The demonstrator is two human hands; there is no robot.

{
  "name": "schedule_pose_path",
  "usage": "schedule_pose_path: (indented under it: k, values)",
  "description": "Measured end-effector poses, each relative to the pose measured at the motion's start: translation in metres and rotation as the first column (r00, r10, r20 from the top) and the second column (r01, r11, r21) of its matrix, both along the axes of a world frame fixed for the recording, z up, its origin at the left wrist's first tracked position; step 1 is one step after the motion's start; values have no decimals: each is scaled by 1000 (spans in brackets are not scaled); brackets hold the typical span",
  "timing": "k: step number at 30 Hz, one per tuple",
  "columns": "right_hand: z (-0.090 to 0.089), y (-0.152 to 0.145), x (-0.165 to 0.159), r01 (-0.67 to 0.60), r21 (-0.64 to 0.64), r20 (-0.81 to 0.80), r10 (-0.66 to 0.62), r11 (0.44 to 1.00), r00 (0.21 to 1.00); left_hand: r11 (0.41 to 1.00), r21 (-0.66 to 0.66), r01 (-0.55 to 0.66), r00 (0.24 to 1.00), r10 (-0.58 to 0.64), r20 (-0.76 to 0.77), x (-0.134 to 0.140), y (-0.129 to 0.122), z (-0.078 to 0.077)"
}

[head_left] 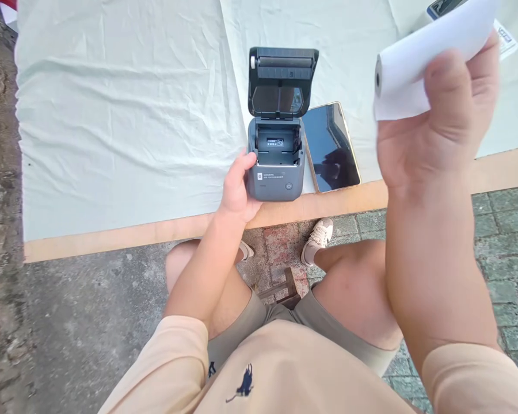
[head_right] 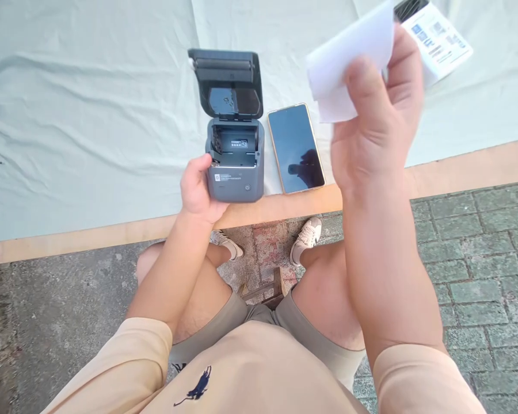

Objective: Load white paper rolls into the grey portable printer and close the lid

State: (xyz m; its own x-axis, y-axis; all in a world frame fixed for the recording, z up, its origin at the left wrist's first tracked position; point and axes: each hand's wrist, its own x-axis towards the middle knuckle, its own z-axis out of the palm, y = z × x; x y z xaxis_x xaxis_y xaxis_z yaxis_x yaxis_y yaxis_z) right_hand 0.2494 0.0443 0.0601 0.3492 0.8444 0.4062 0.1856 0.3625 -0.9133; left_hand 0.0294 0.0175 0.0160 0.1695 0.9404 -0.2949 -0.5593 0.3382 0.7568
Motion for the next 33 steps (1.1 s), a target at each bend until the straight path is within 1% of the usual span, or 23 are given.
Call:
schedule_pose_path:
  k: [1,2,3,4,5,6,8,10,11,13,15,17,20,22,24,28,30,33]
  values:
    - [6,-4,-10,-114,-81,-26,112,990,993,1000,7,9,1000,-9,6,0,0,0]
    - [12,-9,-21,-212,-138,-17,211,967,977,1000,20,18,1000,-18,12,0,-1,0]
    - [17,-13,-32,-242,-129,35,248,962,968,999,36,23,1000,-24,18,1,-1,0]
    - [22,-16,-42,-267,-128,128,283,955,951,998,50,24,999,-26,23,1,-1,0]
    - [25,-19,-51,-275,-154,248,306,949,919,998,60,20,999,-21,25,1,-2,-1]
    - [28,-20,-58,-260,-185,375,312,948,873,998,66,11,1000,-13,24,1,-3,-1]
    - [29,-18,-67,-205,-279,587,336,938,737,997,78,0,1000,-1,15,2,-4,-2]
    - [27,-15,-69,-151,-322,696,342,935,632,996,93,10,1000,-9,-4,2,-5,-2]
    - [26,-13,-69,-140,-331,718,345,933,604,995,99,18,1000,-17,-12,2,-6,-2]
    - [26,-12,-66,-134,-339,731,350,931,586,994,108,30,1000,-29,-13,2,-6,-3]
    - [29,-13,-63,-131,-338,742,349,932,572,993,118,32,999,-33,9,2,-7,-4]
    - [34,-16,-62,-119,-330,772,340,936,536,991,128,37,999,-41,35,2,-6,-4]
    - [38,-20,-61,-80,-322,837,323,943,442,991,128,44,997,-51,51,3,-6,-3]
    - [36,-19,-63,-62,-334,864,331,941,380,991,126,37,998,-44,48,3,-6,-2]
    - [30,-17,-65,-56,-358,864,354,932,359,992,123,31,999,-37,40,3,-7,-1]
    - [20,-11,-65,-68,-394,829,386,917,404,992,116,46,998,-51,46,2,-6,-3]
    - [18,-12,-63,-103,-349,834,359,931,419,993,109,35,997,-41,60,2,-5,-3]
    - [16,-15,-62,-176,-238,856,292,955,427,998,68,2,998,-7,69,2,-4,-1]
